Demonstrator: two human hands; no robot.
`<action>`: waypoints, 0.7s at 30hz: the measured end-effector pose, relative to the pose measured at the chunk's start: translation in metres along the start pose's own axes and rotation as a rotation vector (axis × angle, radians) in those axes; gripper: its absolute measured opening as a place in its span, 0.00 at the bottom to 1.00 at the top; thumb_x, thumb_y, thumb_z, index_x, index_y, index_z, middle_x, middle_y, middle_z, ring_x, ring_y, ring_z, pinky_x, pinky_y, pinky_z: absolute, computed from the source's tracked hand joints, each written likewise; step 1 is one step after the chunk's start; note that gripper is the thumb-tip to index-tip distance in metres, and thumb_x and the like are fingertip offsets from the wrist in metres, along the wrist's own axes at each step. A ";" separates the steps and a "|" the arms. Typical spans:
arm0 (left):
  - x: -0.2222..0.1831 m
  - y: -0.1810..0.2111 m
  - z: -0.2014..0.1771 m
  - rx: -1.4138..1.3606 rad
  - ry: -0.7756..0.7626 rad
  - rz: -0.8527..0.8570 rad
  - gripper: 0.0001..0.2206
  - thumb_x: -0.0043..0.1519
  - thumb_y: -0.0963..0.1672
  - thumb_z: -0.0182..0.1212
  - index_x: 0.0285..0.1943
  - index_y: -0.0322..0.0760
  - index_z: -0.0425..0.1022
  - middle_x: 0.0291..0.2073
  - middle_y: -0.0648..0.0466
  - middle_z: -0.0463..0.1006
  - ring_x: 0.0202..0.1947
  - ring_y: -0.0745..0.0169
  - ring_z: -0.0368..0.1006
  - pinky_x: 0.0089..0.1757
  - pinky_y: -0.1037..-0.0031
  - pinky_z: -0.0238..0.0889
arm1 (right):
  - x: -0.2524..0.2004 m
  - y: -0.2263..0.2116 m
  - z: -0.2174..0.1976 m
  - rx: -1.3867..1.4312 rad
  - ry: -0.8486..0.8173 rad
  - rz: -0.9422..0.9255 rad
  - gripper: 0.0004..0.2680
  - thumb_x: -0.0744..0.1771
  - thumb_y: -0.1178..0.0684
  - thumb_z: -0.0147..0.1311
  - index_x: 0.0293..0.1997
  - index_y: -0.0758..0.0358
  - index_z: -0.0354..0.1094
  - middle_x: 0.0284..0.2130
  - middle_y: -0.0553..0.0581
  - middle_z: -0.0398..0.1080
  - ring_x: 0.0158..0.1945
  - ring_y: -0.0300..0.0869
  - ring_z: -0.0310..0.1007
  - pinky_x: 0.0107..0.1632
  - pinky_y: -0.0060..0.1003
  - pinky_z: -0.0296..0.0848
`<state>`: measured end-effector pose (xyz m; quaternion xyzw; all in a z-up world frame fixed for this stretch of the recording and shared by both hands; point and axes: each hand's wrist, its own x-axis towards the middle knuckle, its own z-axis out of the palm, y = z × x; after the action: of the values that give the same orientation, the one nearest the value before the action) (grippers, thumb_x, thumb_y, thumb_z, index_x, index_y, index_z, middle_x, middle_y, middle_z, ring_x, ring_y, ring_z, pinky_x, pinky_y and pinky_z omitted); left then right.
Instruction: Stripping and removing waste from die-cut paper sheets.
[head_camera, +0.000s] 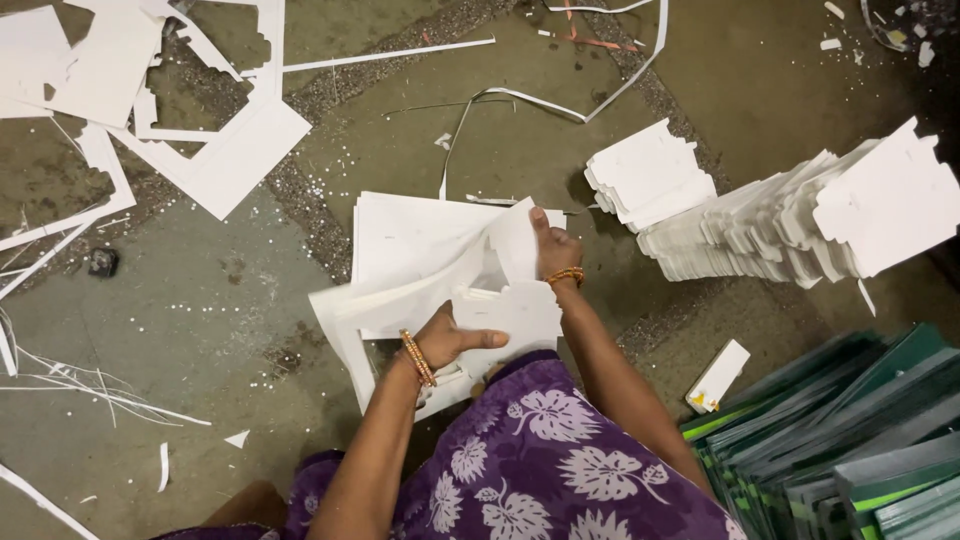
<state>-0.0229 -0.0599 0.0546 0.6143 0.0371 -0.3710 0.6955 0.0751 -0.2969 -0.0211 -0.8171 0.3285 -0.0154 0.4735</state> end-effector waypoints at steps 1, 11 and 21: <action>0.000 -0.005 -0.005 0.004 -0.002 0.002 0.34 0.46 0.45 0.80 0.61 0.30 0.69 0.51 0.45 0.82 0.54 0.53 0.78 0.56 0.69 0.69 | -0.001 -0.004 -0.001 0.003 0.003 -0.001 0.29 0.61 0.23 0.59 0.14 0.66 0.64 0.13 0.51 0.59 0.23 0.38 0.57 0.30 0.38 0.65; 0.004 -0.010 0.009 -0.350 -0.091 0.052 0.27 0.49 0.41 0.77 0.59 0.31 0.73 0.50 0.50 0.81 0.53 0.58 0.76 0.55 0.71 0.69 | 0.001 0.019 0.004 0.027 0.106 -0.019 0.29 0.61 0.24 0.61 0.22 0.71 0.67 0.17 0.54 0.67 0.24 0.39 0.61 0.31 0.41 0.66; 0.016 0.013 -0.058 -0.916 0.552 0.338 0.32 0.52 0.43 0.74 0.66 0.31 0.66 0.58 0.47 0.74 0.59 0.53 0.72 0.60 0.62 0.66 | -0.005 0.058 0.020 -0.118 -0.055 -0.350 0.21 0.66 0.35 0.59 0.46 0.69 0.70 0.36 0.65 0.71 0.37 0.47 0.68 0.43 0.43 0.70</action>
<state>0.0197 -0.0167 0.0433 0.3211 0.2764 -0.0258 0.9055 0.0477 -0.2983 -0.0758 -0.8882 0.1684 -0.0560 0.4238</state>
